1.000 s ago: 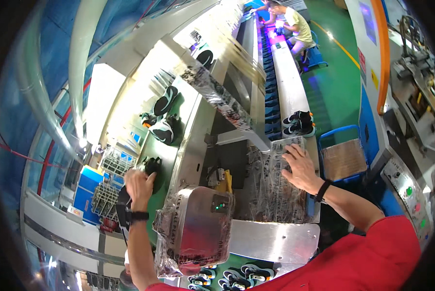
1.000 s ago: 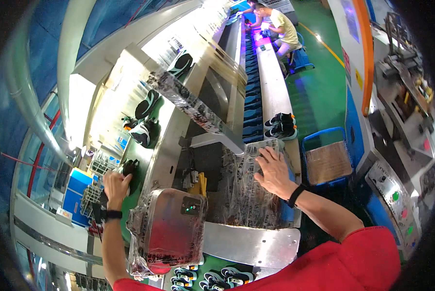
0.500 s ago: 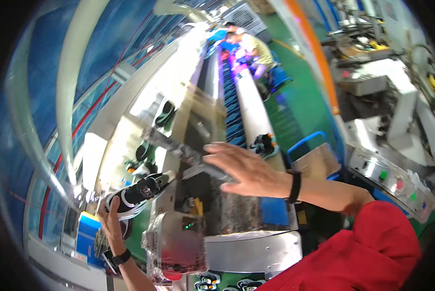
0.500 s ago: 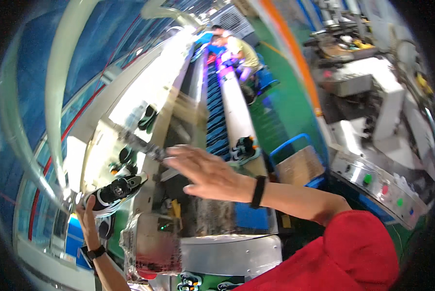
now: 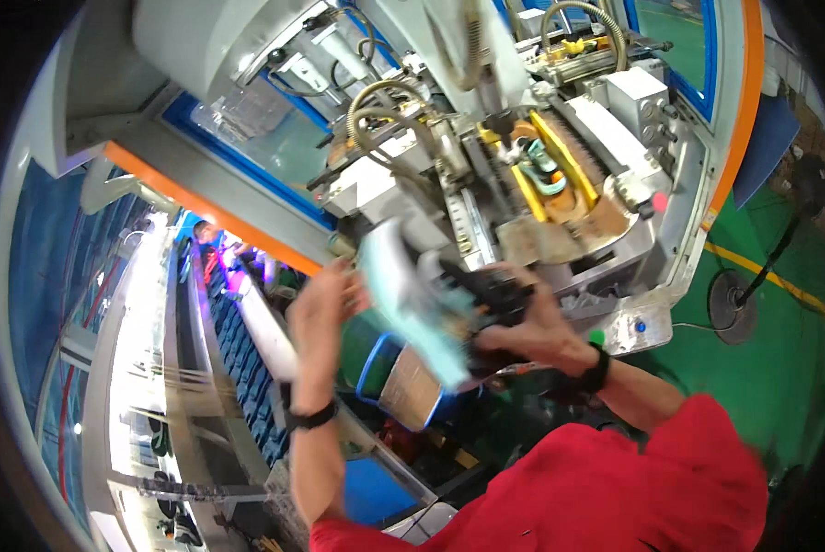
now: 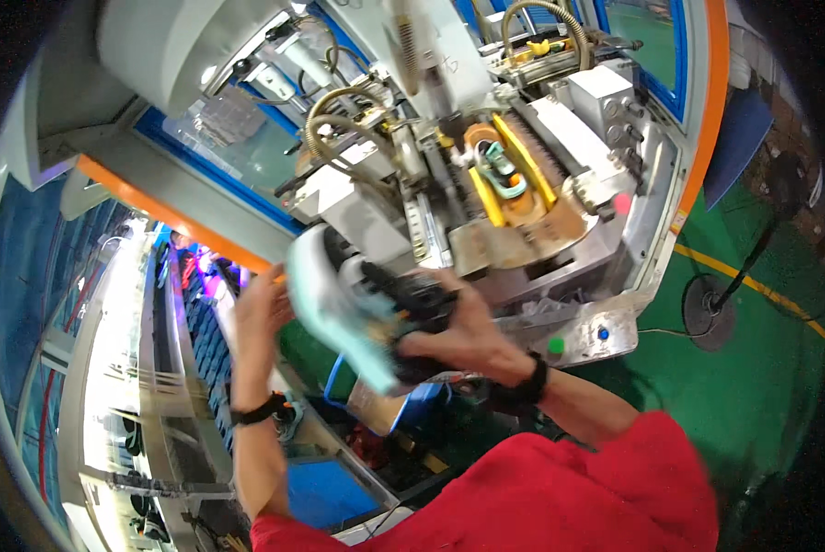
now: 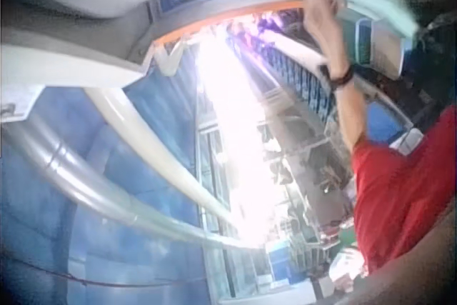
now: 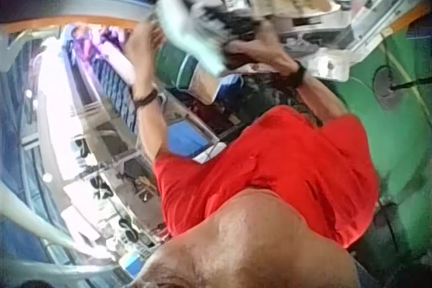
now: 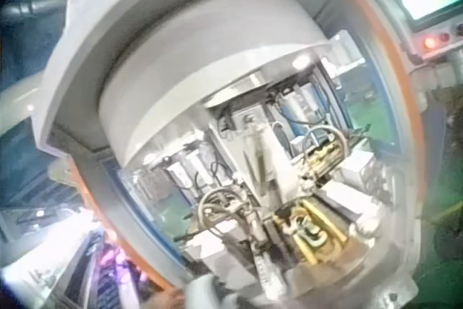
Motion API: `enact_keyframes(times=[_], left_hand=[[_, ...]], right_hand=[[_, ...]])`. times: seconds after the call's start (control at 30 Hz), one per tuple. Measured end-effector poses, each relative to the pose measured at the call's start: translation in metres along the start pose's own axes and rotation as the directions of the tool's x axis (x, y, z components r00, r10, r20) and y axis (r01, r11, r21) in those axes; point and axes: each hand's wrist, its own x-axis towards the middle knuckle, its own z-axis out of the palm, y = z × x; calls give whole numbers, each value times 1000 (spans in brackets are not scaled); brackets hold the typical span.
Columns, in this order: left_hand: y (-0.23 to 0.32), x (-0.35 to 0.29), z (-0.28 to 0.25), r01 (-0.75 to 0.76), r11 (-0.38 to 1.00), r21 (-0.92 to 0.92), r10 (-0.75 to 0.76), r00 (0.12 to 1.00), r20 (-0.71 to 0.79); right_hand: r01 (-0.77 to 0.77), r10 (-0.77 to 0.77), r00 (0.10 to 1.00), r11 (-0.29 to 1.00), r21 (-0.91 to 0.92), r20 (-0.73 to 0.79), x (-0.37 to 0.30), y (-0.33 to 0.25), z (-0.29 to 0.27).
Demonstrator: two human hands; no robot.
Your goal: Operating a heel-lasting or shaping machine to process shoes in a factory.
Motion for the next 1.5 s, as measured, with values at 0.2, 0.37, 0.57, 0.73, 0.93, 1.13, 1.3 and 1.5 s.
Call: enact_keyframes(times=[0.2, 0.37, 0.57, 0.73, 0.93, 1.13, 1.3, 1.5], left_hand=[[-116, 164, 265, 101, 981, -169, -55, 965, 257], [-173, 252, 383, 71, 952, 298, -88, 995, 46], [-184, 286, 409, 98, 894, 438, -69, 994, -82], [-193, 260, 333, 460, 636, -620, -437, 877, 201], [-111, 94, 174, 598, 555, -578, -322, 795, 513], [-96, -55, 45, 416, 682, -601, -474, 878, 70], [-107, -152, 26, 310, 723, -617, -553, 795, -248], [-139, -249, 60, 221, 574, -788, -795, 383, -471]], right_hand=[[-19, -141, 827, 960, -278, -544, -15, -13, -171], [-71, -345, 649, 860, -505, -679, -30, -32, -227], [-234, -402, 525, 780, -581, -750, -12, -39, -253], [-302, -385, 721, 573, -762, -576, 125, -56, -285], [-482, 71, 876, 178, -858, -477, 292, 5, -269], [-475, -59, 876, 65, -878, -478, 356, 152, -221], [-419, -285, 900, -351, -838, -330, 387, 222, -355], [39, -31, 999, 374, -927, 29, 185, 124, -55]])
